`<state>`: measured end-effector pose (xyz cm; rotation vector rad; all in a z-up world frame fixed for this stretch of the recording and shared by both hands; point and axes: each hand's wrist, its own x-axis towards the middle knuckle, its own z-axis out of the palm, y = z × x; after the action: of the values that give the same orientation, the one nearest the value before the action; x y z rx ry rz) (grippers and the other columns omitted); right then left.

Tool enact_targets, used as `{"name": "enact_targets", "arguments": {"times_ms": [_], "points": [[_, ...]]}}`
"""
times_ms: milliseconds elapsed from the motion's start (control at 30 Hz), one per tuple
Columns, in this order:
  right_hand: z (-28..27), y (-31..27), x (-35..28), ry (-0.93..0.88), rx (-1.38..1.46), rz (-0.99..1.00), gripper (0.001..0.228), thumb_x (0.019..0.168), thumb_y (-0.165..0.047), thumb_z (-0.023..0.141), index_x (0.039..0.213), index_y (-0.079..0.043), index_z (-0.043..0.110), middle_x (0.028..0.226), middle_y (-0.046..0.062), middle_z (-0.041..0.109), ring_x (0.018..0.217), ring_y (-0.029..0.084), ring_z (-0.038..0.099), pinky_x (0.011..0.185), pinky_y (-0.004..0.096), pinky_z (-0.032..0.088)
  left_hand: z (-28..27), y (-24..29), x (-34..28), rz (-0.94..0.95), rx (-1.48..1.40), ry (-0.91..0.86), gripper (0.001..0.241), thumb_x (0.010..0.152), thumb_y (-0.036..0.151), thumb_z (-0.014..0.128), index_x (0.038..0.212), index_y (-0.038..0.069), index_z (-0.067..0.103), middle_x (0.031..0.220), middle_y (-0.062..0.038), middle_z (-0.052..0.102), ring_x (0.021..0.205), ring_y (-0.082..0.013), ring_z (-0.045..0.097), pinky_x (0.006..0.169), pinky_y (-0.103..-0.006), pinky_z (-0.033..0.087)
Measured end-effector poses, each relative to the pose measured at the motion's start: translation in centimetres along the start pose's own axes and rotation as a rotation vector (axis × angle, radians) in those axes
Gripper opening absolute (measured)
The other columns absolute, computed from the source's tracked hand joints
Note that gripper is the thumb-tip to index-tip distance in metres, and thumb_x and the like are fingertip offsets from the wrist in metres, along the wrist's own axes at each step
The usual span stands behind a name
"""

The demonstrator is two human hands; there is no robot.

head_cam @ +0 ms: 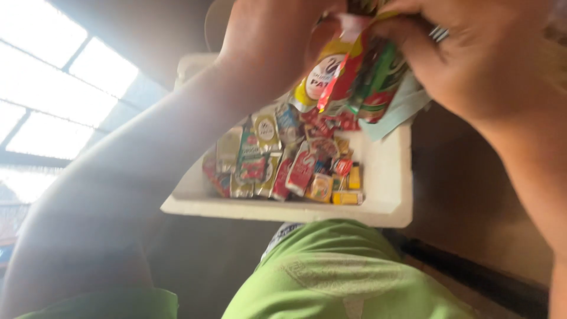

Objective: Organize grocery items from a cooler box onto display shelves.

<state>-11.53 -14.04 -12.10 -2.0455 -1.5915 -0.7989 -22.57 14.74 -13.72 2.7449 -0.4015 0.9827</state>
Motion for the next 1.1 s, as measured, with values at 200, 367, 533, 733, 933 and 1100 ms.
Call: {"name": "enact_targets", "arguments": {"times_ms": [200,367,533,733,933,1100], "points": [[14.4,-9.3,1.6,0.000,0.352,0.090,0.017,0.082,0.002,0.086,0.095,-0.002,0.076,0.091,0.012,0.060,0.082,0.028,0.063,0.069,0.041,0.049,3.1,-5.7,-12.0,-0.378,-0.211,-0.199,0.007,0.092,0.023,0.078,0.093,0.018,0.074,0.089,-0.008,0.072,0.079,-0.0296,0.071,0.069,-0.0457,0.054],[25.8,-11.1,-3.7,-0.088,0.476,0.311,0.014,0.090,0.001,0.080,0.101,-0.007,0.075,0.101,0.008,0.060,0.090,0.027,0.067,0.077,0.039,0.054,9.3,-9.5,-22.2,-0.892,-0.227,-0.280,0.009,0.084,0.025,0.074,0.092,0.022,0.078,0.091,-0.008,0.078,0.079,-0.0319,0.074,0.073,-0.0439,0.057],[29.8,-11.8,-6.0,-0.200,0.410,0.358,0.013,0.085,0.001,0.075,0.096,-0.005,0.074,0.099,0.011,0.062,0.085,0.030,0.067,0.073,0.042,0.053,12.8,-9.8,-26.6,-1.096,-0.291,-0.404,0.015,0.086,0.032,0.078,0.090,0.018,0.077,0.083,-0.011,0.077,0.078,-0.0299,0.075,0.071,-0.0414,0.058],[29.5,-12.1,-8.9,-0.336,0.369,0.421,0.010,0.085,-0.003,0.076,0.094,-0.003,0.072,0.100,0.011,0.063,0.086,0.032,0.067,0.073,0.044,0.055,23.9,-7.9,-33.2,-1.221,-0.976,-0.320,0.010,0.084,0.016,0.078,0.091,0.010,0.075,0.075,-0.003,0.071,0.061,-0.0123,0.063,0.056,-0.0292,0.048],[27.1,-11.1,-13.4,-0.655,0.226,0.544,0.006,0.081,-0.008,0.076,0.085,-0.006,0.074,0.094,0.013,0.062,0.081,0.035,0.067,0.072,0.047,0.056,28.4,-1.5,-30.5,-1.255,-1.441,-0.530,0.008,0.085,0.007,0.075,0.093,0.010,0.072,0.081,0.003,0.068,0.064,-0.0051,0.056,0.056,-0.0225,0.044],[28.0,-10.6,-17.7,-0.849,0.228,0.614,0.003,0.081,-0.010,0.074,0.083,-0.008,0.074,0.097,0.014,0.063,0.083,0.037,0.068,0.076,0.048,0.057,31.1,0.7,-30.1,-1.162,-1.672,-0.700,0.014,0.086,0.008,0.075,0.098,0.009,0.069,0.088,0.001,0.070,0.070,-0.0073,0.060,0.059,-0.0227,0.048]]}}
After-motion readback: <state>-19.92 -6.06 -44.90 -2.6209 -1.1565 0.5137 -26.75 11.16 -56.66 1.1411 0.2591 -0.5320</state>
